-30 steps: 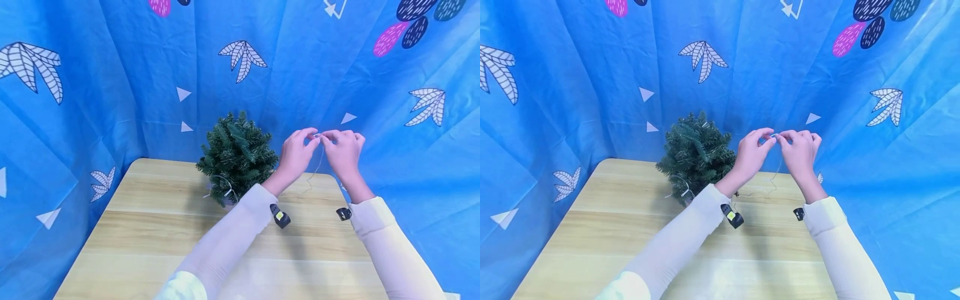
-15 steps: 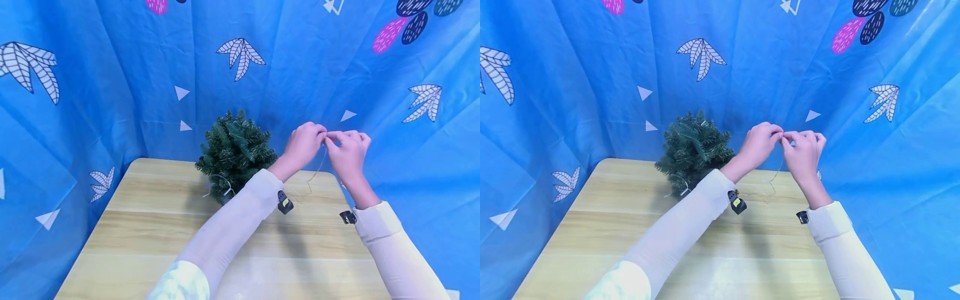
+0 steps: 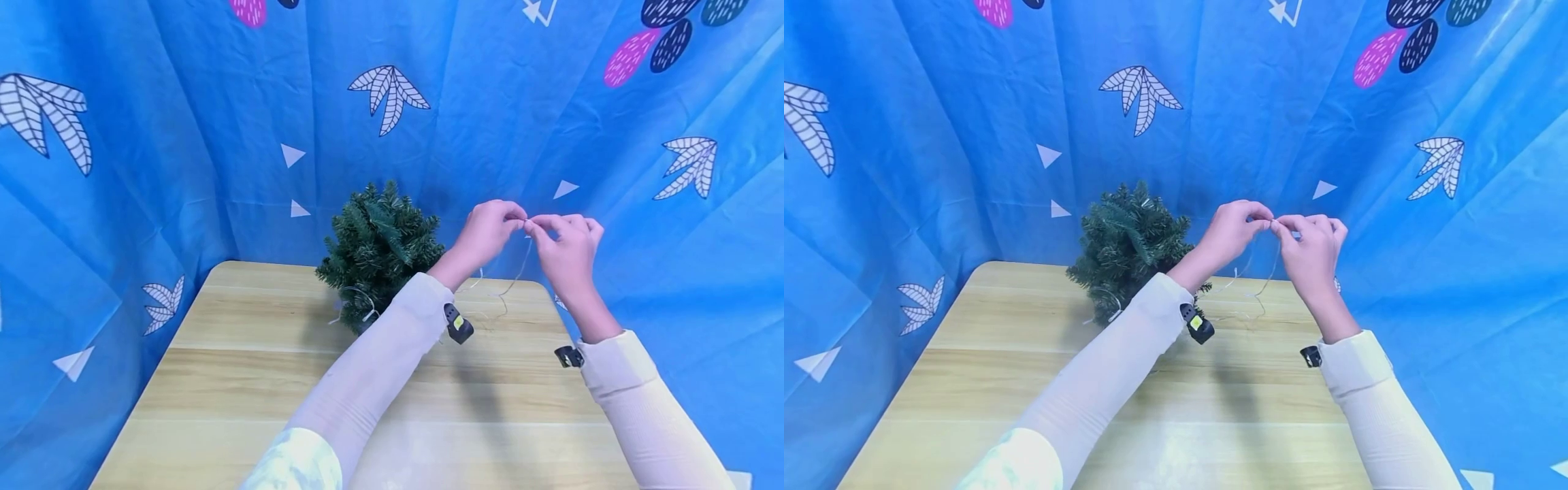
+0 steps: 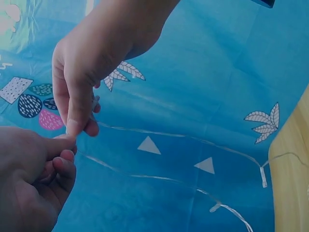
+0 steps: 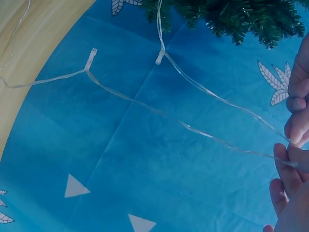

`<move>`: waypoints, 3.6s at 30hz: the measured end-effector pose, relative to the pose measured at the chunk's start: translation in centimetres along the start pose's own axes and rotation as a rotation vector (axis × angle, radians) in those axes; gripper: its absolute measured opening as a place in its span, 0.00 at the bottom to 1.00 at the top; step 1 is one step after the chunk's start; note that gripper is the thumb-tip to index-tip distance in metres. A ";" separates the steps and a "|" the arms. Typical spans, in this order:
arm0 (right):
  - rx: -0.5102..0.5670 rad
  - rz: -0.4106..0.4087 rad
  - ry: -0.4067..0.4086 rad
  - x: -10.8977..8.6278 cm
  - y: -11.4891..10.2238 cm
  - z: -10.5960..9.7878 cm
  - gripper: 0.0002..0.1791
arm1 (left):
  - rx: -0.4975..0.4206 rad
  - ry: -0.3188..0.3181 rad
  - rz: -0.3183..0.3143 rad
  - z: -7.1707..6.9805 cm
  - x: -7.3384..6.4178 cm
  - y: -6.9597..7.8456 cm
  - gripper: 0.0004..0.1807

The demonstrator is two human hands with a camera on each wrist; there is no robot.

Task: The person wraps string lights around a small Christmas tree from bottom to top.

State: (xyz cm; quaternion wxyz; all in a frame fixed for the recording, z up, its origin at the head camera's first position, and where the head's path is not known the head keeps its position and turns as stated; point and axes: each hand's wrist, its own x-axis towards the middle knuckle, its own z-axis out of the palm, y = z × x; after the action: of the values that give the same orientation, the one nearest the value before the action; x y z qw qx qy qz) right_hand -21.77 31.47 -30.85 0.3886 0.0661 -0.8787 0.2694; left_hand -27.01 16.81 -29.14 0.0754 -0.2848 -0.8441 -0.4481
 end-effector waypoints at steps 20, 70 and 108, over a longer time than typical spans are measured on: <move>0.292 0.351 -0.157 -0.6 -0.6 -1.5 0.25 | 0.078 0.023 0.003 -0.8 2.0 1.3 0.10; 0.283 0.301 -0.121 -7.1 -3.7 -0.8 0.20 | 0.020 -0.144 -0.209 -12.4 8.7 2.4 0.11; 0.291 0.296 -0.191 -8.3 -6.4 -0.3 0.16 | 0.051 -0.256 -0.167 -19.2 7.5 -6.7 0.14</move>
State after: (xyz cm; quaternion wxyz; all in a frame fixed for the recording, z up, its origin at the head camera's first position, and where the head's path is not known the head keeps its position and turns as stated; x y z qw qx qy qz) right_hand -13.73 25.43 -33.92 0.2463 0.0173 -0.8634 0.4400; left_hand -39.34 1.68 -19.76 -0.0634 -0.2663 -0.8787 -0.3910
